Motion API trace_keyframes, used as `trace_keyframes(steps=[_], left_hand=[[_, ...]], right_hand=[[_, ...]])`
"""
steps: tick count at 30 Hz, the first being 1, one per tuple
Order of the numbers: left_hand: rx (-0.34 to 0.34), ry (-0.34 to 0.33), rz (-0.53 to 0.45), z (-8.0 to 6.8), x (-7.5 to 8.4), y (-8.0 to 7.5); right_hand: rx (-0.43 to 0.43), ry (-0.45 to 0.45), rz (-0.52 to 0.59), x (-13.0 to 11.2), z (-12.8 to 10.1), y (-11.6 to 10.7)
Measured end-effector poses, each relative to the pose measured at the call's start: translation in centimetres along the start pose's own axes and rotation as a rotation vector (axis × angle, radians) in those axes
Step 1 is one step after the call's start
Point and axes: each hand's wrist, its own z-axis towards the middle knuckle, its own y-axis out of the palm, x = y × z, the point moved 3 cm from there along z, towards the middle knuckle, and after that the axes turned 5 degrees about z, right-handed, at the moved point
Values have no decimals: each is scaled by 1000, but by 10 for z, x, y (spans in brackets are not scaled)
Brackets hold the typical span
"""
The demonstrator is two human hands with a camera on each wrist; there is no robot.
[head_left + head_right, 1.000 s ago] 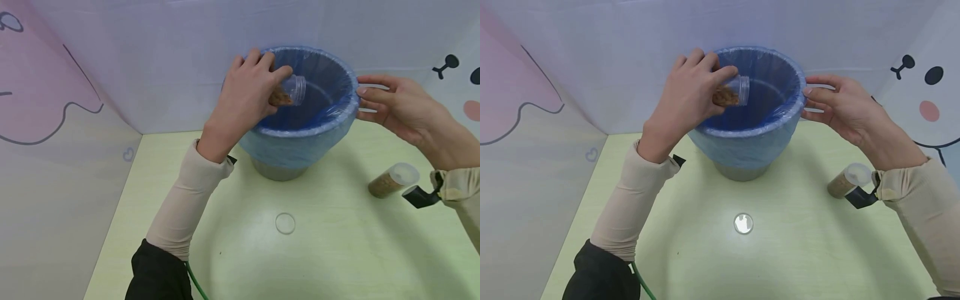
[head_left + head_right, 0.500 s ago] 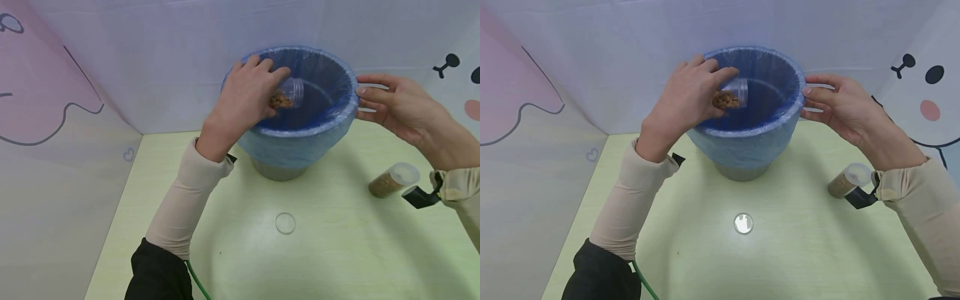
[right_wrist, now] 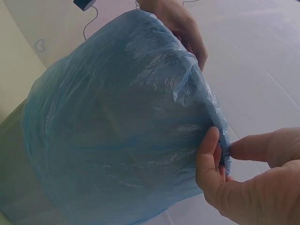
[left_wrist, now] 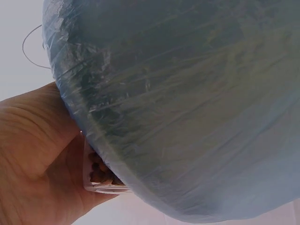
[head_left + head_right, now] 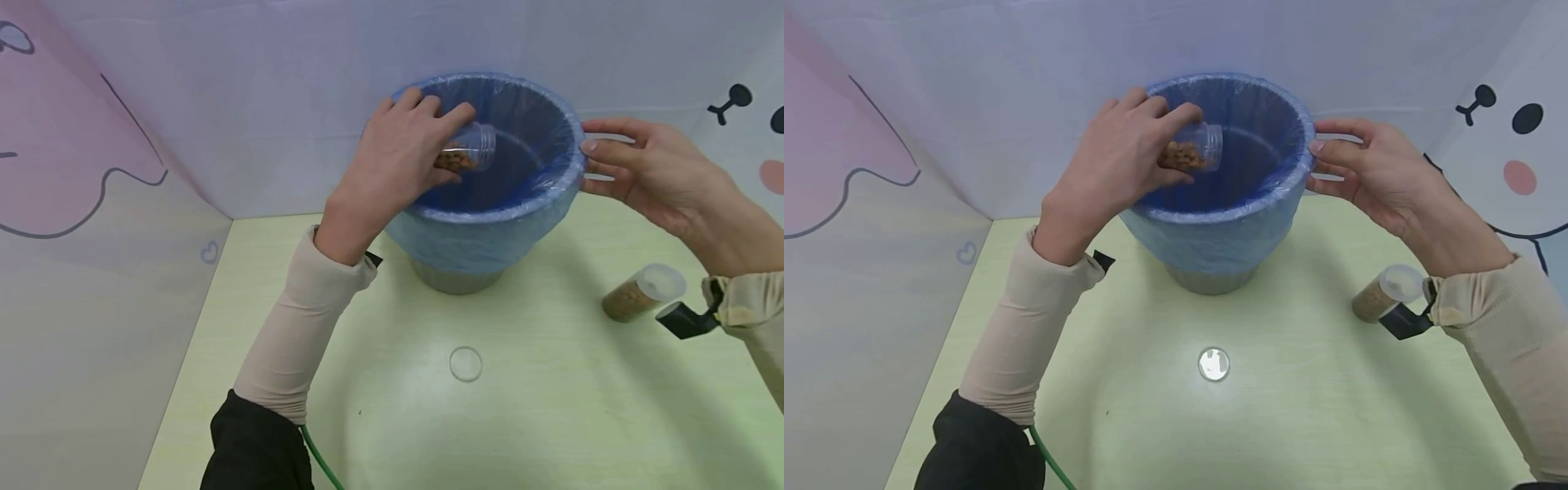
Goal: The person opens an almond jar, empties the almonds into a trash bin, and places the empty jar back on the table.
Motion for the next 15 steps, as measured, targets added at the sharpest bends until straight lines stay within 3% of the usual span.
trace_keyframes(steps=[15], left_hand=[[25, 18, 40, -4, 0, 4]], right_hand=[[-1, 1, 3, 0, 0, 1]])
